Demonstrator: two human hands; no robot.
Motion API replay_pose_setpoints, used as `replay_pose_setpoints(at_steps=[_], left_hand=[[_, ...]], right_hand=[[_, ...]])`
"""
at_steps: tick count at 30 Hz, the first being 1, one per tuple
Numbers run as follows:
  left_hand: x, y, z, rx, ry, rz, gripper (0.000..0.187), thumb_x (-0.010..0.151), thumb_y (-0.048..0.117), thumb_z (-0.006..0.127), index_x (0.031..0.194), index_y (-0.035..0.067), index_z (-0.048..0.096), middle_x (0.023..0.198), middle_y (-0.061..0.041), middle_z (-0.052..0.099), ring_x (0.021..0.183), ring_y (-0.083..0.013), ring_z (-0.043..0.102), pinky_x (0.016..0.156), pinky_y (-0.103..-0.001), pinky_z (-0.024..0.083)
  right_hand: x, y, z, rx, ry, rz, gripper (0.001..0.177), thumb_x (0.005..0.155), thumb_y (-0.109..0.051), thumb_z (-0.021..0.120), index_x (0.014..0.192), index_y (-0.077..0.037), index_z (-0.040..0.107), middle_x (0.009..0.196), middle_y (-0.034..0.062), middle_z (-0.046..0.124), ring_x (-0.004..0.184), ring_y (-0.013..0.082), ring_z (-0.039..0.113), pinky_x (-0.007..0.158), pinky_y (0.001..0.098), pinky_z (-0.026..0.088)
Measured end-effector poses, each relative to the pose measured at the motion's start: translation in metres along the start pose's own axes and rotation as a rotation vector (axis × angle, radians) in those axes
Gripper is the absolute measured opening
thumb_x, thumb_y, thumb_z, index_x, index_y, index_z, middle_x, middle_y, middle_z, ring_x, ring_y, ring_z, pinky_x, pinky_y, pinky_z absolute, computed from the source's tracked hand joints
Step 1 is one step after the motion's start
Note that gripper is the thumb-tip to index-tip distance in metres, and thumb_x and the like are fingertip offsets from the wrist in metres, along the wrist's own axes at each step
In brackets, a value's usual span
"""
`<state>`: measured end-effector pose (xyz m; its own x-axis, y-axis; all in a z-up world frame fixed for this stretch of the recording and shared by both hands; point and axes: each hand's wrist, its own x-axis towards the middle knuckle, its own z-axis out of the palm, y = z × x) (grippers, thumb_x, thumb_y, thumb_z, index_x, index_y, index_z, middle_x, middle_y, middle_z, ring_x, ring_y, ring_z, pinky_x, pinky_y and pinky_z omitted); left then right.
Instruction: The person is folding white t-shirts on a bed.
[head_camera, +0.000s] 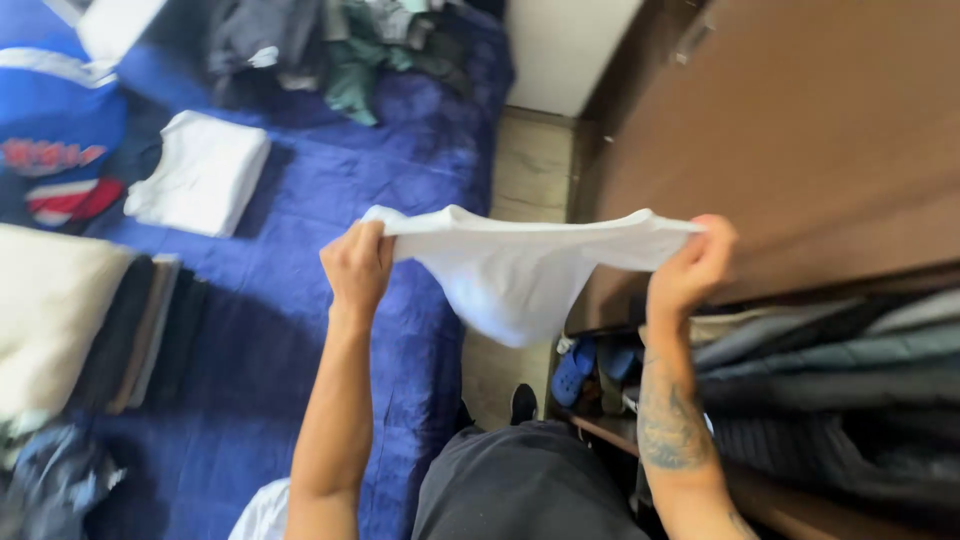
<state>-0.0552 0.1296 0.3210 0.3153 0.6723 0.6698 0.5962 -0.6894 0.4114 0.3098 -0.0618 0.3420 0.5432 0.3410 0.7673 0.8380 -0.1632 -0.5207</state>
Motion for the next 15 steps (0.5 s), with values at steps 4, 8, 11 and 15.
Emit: replay_pose_setpoints(at_steps=[4, 8, 11, 15], left_hand=[[0.044, 0.039, -0.073, 0.119, 0.162, 0.000, 0.008, 0.094, 0.004, 0.071, 0.097, 0.006, 0.064, 0.082, -0.011, 0.065, 0.070, -0.0307, 0.064, 0.062, -0.041, 0.047], [0.039, 0.064, -0.103, 0.231, 0.468, -0.182, 0.008, 0.098, -0.001, 0.063, 0.105, 0.002, 0.066, 0.094, -0.013, 0.066, 0.086, -0.0310, 0.064, 0.078, -0.042, 0.048], [0.016, 0.068, -0.119, 0.205, 0.785, -0.329, 0.005, 0.103, 0.001, 0.060, 0.107, 0.001, 0.064, 0.099, -0.013, 0.065, 0.094, -0.0287, 0.064, 0.085, -0.041, 0.051], [-0.023, 0.071, -0.159, 0.315, 1.243, -0.362, 0.021, 0.105, 0.019, 0.063, 0.101, -0.001, 0.056, 0.097, -0.008, 0.052, 0.091, -0.0223, 0.056, 0.086, -0.041, 0.049]], right_hand=[[0.053, -0.023, 0.018, 0.188, 0.139, -0.159, 0.018, 0.107, 0.010, 0.049, 0.120, 0.006, 0.060, 0.114, 0.0192, 0.065, 0.104, 0.0362, 0.066, 0.096, 0.0439, 0.055], [0.067, -0.052, 0.017, 0.453, 0.089, -0.094, 0.010, 0.113, -0.003, 0.055, 0.117, 0.005, 0.058, 0.109, 0.0146, 0.065, 0.098, 0.0263, 0.066, 0.090, 0.0361, 0.056], [0.069, -0.064, 0.005, 0.511, 0.094, -0.146, 0.024, 0.112, -0.015, 0.067, 0.102, 0.004, 0.058, 0.094, 0.0132, 0.061, 0.086, 0.0234, 0.060, 0.077, 0.0327, 0.051], [0.062, -0.070, -0.012, 0.633, 0.123, -0.327, 0.038, 0.111, -0.026, 0.071, 0.089, 0.002, 0.056, 0.079, 0.0133, 0.063, 0.069, 0.0234, 0.059, 0.060, 0.0303, 0.045]])
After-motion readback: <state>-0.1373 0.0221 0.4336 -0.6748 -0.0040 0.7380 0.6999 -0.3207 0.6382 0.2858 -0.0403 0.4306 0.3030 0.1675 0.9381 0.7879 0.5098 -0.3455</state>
